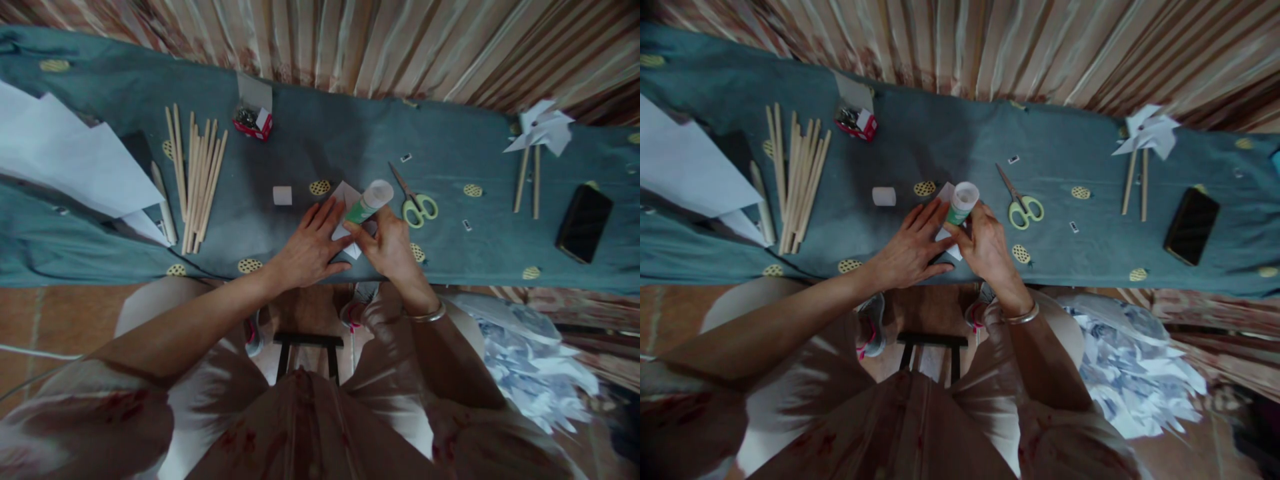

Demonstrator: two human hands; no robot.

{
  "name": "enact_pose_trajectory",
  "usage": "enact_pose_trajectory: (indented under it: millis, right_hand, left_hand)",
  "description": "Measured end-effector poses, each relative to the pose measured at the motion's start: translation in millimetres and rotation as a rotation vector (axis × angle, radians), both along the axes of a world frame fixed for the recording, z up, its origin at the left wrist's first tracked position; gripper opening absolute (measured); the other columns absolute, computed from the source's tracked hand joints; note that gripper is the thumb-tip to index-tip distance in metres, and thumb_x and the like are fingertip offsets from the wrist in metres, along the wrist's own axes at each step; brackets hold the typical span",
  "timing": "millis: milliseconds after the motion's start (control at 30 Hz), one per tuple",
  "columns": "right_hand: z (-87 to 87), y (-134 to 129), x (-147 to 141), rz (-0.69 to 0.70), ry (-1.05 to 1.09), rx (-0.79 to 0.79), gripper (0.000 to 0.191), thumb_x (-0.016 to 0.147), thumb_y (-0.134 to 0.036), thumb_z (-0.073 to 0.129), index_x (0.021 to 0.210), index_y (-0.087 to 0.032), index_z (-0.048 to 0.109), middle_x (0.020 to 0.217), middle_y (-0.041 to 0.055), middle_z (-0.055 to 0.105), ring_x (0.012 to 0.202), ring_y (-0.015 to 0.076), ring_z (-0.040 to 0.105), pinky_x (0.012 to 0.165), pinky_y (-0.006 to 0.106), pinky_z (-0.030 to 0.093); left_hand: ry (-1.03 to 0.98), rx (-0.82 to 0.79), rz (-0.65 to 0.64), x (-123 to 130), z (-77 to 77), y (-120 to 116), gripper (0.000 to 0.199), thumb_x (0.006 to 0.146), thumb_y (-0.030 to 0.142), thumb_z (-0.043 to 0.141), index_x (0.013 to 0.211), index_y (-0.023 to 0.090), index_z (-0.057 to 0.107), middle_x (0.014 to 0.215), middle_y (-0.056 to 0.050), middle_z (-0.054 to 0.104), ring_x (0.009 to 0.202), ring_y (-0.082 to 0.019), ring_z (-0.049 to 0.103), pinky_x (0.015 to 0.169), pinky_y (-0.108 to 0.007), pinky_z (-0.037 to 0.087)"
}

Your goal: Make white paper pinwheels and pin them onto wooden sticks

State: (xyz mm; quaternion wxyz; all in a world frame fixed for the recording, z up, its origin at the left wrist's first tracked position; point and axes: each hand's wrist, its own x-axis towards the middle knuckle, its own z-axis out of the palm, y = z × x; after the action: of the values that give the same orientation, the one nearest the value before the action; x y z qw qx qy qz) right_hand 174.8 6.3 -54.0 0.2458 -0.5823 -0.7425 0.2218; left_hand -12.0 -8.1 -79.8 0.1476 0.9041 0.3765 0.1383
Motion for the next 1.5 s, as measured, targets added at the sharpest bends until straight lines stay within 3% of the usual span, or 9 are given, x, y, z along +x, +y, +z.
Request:
enact_pose_trajectory:
  millis: [267, 467, 667, 1033, 1233, 1400, 1500]
  right_hand:
    - [-5.3, 4.7, -0.7, -0.016, -0.012, 0.04, 0.039, 0.091, -0.059, 0.05, 0.098, -0.021, 0.057, 0.09, 0.0095, 0.068, 0.091, 0.0283, 0.065, 0.079, 0.043, 0.053]
    - [-10.5, 6.1, 3.4, -0.044, -0.023, 0.116, 0.038, 0.091, -0.058, 0.05, 0.097, -0.021, 0.058, 0.086, 0.0088, 0.068, 0.084, 0.0268, 0.065, 0.075, 0.041, 0.053]
    - [-5.6, 3.9, 6.8, -0.042, -0.042, 0.091, 0.033, 0.089, -0.053, 0.055, 0.095, -0.02, 0.059, 0.083, 0.0078, 0.068, 0.078, 0.0234, 0.063, 0.071, 0.037, 0.052]
    - [-3.0, -2.6, 6.4, -0.026, -0.004, 0.046, 0.034, 0.09, -0.052, 0.055, 0.099, -0.02, 0.06, 0.083, 0.0066, 0.065, 0.077, 0.0223, 0.061, 0.073, 0.038, 0.05]
    - [-4.3, -2.7, 2.8, -0.021, 0.028, 0.046, 0.038, 0.088, -0.057, 0.055, 0.096, -0.02, 0.059, 0.082, 0.0058, 0.065, 0.077, 0.0226, 0.062, 0.073, 0.038, 0.051]
    - [-8.3, -1.8, -1.7, -0.073, 0.115, 0.013, 0.036, 0.083, -0.057, 0.062, 0.094, -0.022, 0.06, 0.082, 0.005, 0.066, 0.079, 0.0226, 0.062, 0.075, 0.039, 0.051]
    - [-9.2, 5.4, -1.7, -0.155, 0.303, 0.004, 0.032, 0.081, -0.052, 0.067, 0.09, -0.022, 0.06, 0.08, 0.0027, 0.066, 0.075, 0.0197, 0.063, 0.075, 0.037, 0.052]
  left_hand:
    - [-0.008, -0.004, 0.0, -0.4, 1.7, 0.1, 0.059, 0.091, 0.061, 0.05, 0.136, 0.024, 0.054, 0.161, -0.015, 0.026, 0.149, -0.04, 0.02, 0.117, -0.062, 0.022]
    - [-0.017, 0.005, 0.001, -0.3, -0.4, -0.4, 0.057, 0.091, 0.061, 0.049, 0.136, 0.026, 0.053, 0.161, -0.013, 0.027, 0.149, -0.04, 0.019, 0.116, -0.062, 0.023]
    - [-0.019, -0.002, 0.004, -0.4, 0.8, 0.0, 0.056, 0.09, 0.059, 0.053, 0.135, 0.025, 0.055, 0.161, -0.014, 0.028, 0.149, -0.039, 0.021, 0.116, -0.061, 0.023]
    - [-0.022, -0.004, -0.001, -0.4, 0.5, 0.1, 0.056, 0.09, 0.06, 0.052, 0.134, 0.026, 0.055, 0.16, -0.013, 0.029, 0.149, -0.04, 0.019, 0.116, -0.062, 0.023]
    - [-0.015, 0.002, -0.002, 0.1, -1.3, 0.0, 0.06, 0.09, 0.062, 0.05, 0.134, 0.022, 0.056, 0.16, -0.018, 0.029, 0.148, -0.042, 0.02, 0.116, -0.062, 0.022]
    - [-0.045, 0.001, 0.002, -0.4, -1.2, 0.0, 0.058, 0.09, 0.061, 0.051, 0.135, 0.024, 0.055, 0.161, -0.015, 0.027, 0.149, -0.04, 0.019, 0.117, -0.061, 0.021]
    - [-0.029, -0.002, 0.002, -1.0, -0.9, 0.6, 0.058, 0.09, 0.059, 0.053, 0.138, 0.027, 0.052, 0.161, -0.013, 0.027, 0.149, -0.04, 0.019, 0.116, -0.061, 0.022]
